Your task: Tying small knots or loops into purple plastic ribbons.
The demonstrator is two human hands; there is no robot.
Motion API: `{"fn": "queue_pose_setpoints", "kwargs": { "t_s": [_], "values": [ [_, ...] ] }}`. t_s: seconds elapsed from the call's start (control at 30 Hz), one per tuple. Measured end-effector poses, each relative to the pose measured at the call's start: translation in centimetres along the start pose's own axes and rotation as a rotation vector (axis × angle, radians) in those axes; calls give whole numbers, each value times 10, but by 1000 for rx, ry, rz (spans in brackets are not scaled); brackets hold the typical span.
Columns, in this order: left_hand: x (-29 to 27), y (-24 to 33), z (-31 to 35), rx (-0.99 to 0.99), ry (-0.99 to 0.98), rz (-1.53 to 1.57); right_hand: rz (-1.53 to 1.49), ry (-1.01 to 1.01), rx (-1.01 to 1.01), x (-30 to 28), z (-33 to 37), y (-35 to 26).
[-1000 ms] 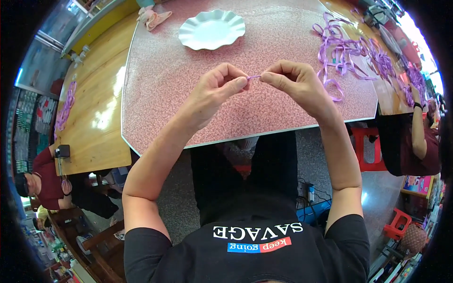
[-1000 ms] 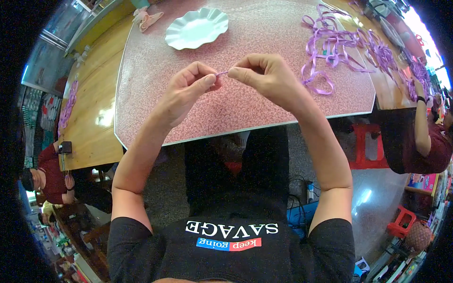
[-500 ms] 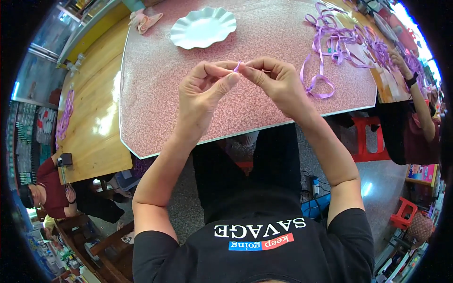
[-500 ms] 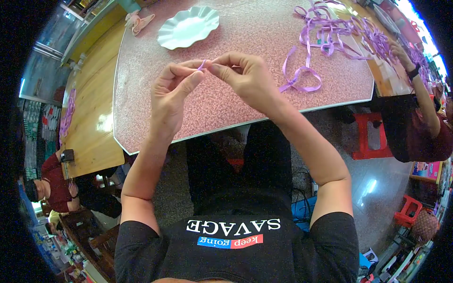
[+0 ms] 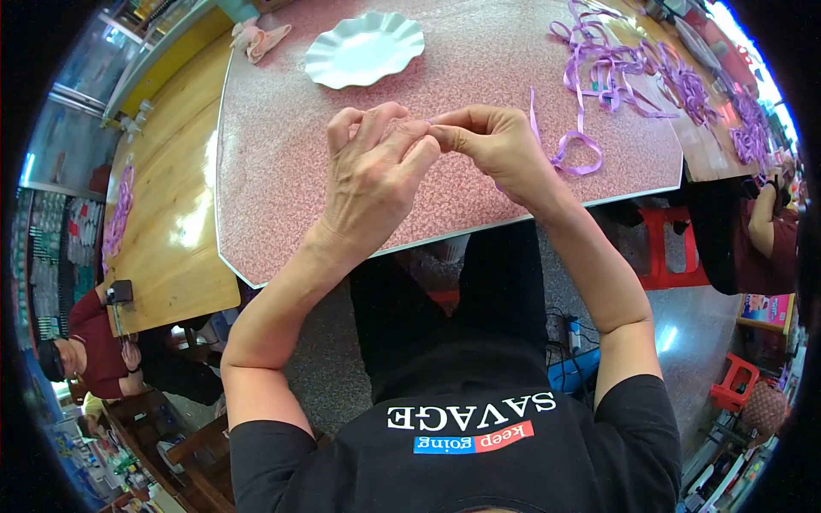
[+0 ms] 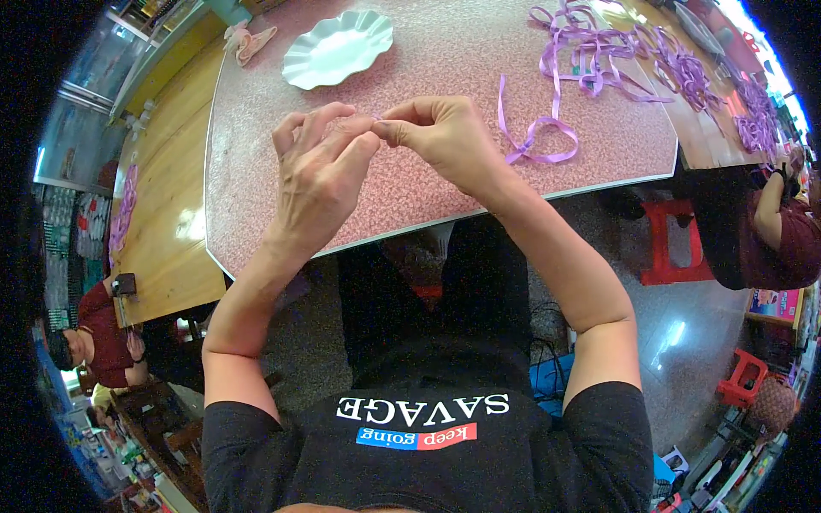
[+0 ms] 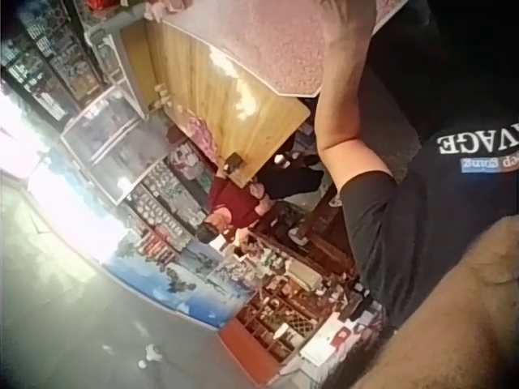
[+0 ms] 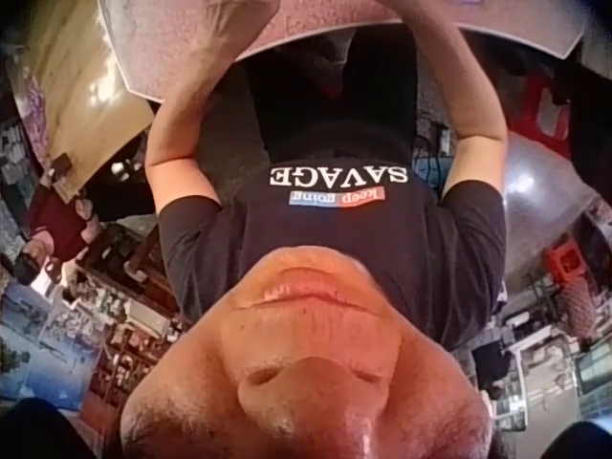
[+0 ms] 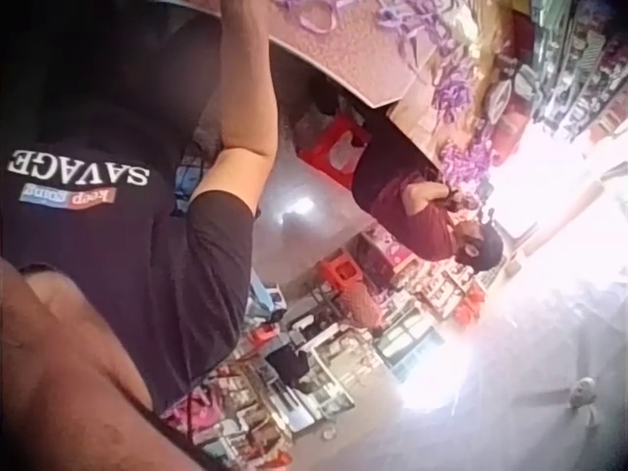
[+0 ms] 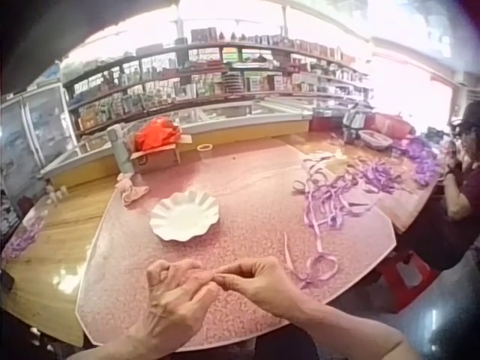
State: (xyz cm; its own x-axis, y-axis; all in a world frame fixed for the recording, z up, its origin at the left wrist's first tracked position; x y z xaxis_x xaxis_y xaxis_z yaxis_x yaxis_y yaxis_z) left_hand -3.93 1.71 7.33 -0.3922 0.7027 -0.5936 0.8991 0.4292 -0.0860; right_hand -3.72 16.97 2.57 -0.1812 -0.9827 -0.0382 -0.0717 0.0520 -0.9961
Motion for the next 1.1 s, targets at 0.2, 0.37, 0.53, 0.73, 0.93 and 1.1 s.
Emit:
{"fn": "queue_pose_setpoints", "kwargs": {
  "t_s": [0.2,0.37,0.53,0.73,0.93,1.1],
  "values": [
    [-3,-6,-4,-40,51,42,-69,118,-122,1,2,0],
    [-5,-15,0,-380,146,314,-207,145,-94,13,10,-2],
    [-2,-11,-5,-165,25,364,-315,17,153,8,8,6],
    [4,-14,6,-369,169,557,-333,32,171,13,12,-2],
    [21,-24,23,-949,79,1011,-219,164,-128,12,13,-3],
    [30,-28,25,-1202,-22,1334,233,200,-648,6,16,-23]
  ]
}}
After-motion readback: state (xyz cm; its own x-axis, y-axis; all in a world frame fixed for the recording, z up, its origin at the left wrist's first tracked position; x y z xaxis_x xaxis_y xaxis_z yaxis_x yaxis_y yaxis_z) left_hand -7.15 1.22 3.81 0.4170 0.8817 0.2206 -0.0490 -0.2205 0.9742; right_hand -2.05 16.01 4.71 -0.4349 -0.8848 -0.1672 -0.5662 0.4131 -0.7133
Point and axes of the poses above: each hand's wrist, its own z-axis away from the middle knuckle, its own x-axis out of the palm, y = z × x, the point moved 5 cm from there along -z, towards the middle knuckle, and after that the axes turned 10 degrees about y, right-handed, at the moved point
